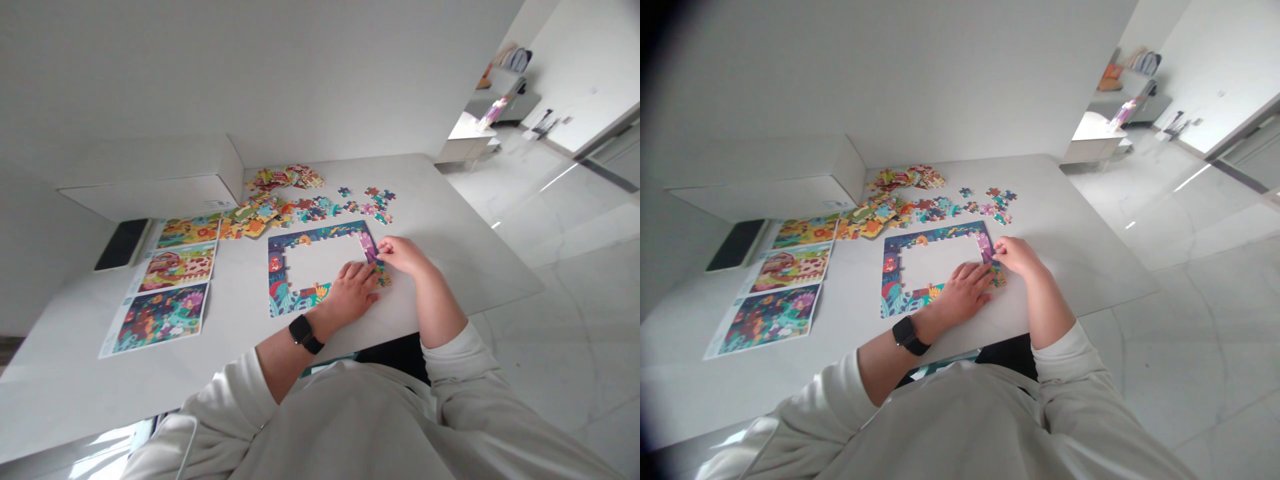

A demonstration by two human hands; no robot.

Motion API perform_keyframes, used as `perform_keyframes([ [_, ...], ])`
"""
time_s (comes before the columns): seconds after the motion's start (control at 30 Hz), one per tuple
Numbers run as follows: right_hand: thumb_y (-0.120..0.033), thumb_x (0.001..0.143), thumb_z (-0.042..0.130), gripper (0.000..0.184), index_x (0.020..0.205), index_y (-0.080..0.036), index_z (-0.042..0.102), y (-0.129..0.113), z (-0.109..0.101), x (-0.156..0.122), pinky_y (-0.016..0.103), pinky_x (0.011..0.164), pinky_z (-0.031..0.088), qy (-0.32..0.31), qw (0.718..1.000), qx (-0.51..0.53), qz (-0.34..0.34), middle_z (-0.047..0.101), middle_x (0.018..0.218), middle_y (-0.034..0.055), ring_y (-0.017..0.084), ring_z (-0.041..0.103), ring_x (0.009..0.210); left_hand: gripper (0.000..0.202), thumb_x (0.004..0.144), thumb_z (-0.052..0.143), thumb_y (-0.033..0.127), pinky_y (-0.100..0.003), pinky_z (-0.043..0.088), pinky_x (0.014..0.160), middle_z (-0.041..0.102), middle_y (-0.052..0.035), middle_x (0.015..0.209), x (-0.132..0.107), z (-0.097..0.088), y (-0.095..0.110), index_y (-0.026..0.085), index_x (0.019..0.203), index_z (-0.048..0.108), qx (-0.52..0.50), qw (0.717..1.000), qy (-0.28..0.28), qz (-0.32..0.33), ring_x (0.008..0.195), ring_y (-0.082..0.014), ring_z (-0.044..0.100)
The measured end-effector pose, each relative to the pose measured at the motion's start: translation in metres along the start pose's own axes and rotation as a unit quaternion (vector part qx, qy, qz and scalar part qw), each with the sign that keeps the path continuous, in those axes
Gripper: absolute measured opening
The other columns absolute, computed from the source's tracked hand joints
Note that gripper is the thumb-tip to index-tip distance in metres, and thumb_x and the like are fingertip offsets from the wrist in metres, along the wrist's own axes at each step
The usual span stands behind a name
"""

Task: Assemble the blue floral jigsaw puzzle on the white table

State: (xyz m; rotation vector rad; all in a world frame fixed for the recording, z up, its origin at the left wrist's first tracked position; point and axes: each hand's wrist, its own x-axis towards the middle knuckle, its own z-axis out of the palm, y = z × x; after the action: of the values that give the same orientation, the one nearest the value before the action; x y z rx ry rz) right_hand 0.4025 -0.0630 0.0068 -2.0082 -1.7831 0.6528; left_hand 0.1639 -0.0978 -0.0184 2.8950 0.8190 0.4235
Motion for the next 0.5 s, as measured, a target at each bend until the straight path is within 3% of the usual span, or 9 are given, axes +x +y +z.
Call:
perform_keyframes([
  [0.27,-0.025,0.092,0.079,0.008,0.099,-0.024,0.076,-0.011,0.002,0.0,0.028,0.075,0.049,0.015,0.999,-0.028,0.04,0.082,0.091,0.0009,0.018,0.073,0.082,0.057,0.113,0.049,0.052,-0.052,0.039,0.129,0.059,-0.0102,0.166,0.001,0.002,0.0,0.019,0.157,0.063,-0.003,1.0,0.0,-0.001,0.148,-0.0336,0.053],
  [0.5,-0.027,0.093,0.08,0.008,0.096,-0.025,0.073,-0.013,0.004,0.001,0.029,0.075,0.048,0.021,0.998,-0.046,0.025,0.082,0.091,0.001,0.019,0.073,0.083,0.058,0.112,0.049,0.052,-0.053,0.04,0.129,0.06,-0.0114,0.165,0.001,0.0,0.002,0.02,0.159,0.062,-0.002,1.0,-0.007,-0.013,0.148,-0.0336,0.054],
])
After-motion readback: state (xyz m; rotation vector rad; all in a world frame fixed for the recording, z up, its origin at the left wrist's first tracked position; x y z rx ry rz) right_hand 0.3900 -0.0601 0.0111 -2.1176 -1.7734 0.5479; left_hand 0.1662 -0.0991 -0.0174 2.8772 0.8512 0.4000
